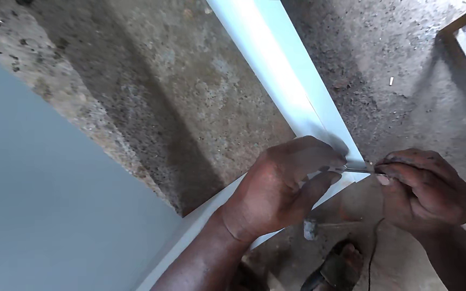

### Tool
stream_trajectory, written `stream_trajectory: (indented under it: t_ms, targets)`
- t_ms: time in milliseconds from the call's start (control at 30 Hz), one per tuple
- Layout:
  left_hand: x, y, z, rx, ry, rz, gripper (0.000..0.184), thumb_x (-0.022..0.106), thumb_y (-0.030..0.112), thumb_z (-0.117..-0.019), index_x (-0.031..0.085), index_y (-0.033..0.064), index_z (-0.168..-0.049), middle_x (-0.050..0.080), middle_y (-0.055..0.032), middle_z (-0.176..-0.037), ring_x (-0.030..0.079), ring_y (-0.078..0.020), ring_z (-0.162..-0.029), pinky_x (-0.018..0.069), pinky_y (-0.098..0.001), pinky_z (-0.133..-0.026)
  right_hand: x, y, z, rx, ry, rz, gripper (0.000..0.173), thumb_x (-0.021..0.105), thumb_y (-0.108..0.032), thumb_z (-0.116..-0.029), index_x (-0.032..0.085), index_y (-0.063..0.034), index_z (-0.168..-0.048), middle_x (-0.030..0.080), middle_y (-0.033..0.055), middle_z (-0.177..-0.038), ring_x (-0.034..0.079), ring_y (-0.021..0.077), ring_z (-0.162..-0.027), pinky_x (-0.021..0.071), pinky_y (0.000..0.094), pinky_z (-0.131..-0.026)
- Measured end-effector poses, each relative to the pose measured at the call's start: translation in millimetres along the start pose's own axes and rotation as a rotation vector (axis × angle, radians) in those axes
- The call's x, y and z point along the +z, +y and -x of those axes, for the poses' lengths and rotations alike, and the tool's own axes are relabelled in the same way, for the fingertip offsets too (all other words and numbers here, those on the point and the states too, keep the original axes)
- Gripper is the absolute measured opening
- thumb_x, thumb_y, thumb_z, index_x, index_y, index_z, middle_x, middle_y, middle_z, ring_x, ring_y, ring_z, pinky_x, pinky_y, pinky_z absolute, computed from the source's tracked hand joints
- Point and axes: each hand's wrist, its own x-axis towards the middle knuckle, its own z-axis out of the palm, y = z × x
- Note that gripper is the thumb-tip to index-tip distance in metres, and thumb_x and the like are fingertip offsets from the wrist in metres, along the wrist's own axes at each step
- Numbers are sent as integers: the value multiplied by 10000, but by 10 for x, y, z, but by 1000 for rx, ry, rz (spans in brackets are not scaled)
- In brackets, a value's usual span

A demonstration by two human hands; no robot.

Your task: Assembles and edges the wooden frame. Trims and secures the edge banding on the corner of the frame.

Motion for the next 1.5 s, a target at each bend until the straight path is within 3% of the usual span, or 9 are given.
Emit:
stream_trajectory:
  t_ms: [333,833,1133,1200,1300,1400,1500]
  targets:
    - [21,10,-10,46,4,-32,107,671,10,-935,764,-16,-980,741,-87,-1005,710,-111,-919,617,-266,-815,13,7,-14,-16,7,-28,188,570,-165,-1025,670,-14,-974,691,108,-1031,667,125,-997,557,238,-854]
    - [58,63,0,92,-27,-333,179,595,82,-991,757,18,-1031,739,-84,-1043,700,-139,-1007,582,-288,-889,-32,-36,-58,-45,-19,28,168,567,-146,-1012,662,-13,-978,682,123,-990,665,165,-966,557,269,-839]
    - [81,67,13,100,-9,-360,174,607,86,-989,758,4,-1019,742,-104,-1055,702,-152,-1046,582,-290,-912,-29,-24,-77,-67,-18,-6,152,583,-128,-1005,668,-4,-983,673,132,-976,665,175,-945,562,271,-814]
    - [75,54,8,72,-14,-312,172,619,79,-968,759,0,-1028,737,-101,-1071,701,-137,-1026,592,-282,-899,-38,-28,-81,-68,-31,10,151,569,-129,-1007,663,-11,-1000,671,133,-990,662,178,-956,559,274,-817]
    - [47,49,4,2,-8,-267,187,667,101,-928,739,10,-1074,710,-83,-1106,690,-102,-914,611,-255,-756,-40,-27,-82,-70,-33,12,147,573,-124,-1005,661,-7,-1005,669,136,-981,662,184,-941,560,283,-805]
    - [18,44,14,-11,-3,-253,258,705,135,-882,702,16,-1111,681,-90,-1166,679,-121,-979,603,-265,-754,-45,-32,-86,-66,-38,6,137,581,-112,-996,665,-5,-1003,667,137,-973,663,187,-935,564,283,-798]
    - [20,50,-1,4,5,-245,249,722,135,-871,702,21,-1092,681,-82,-1139,674,-122,-982,597,-263,-751,-58,-39,-92,-62,-48,17,141,579,-114,-998,667,-4,-999,670,140,-971,661,191,-930,559,282,-792]
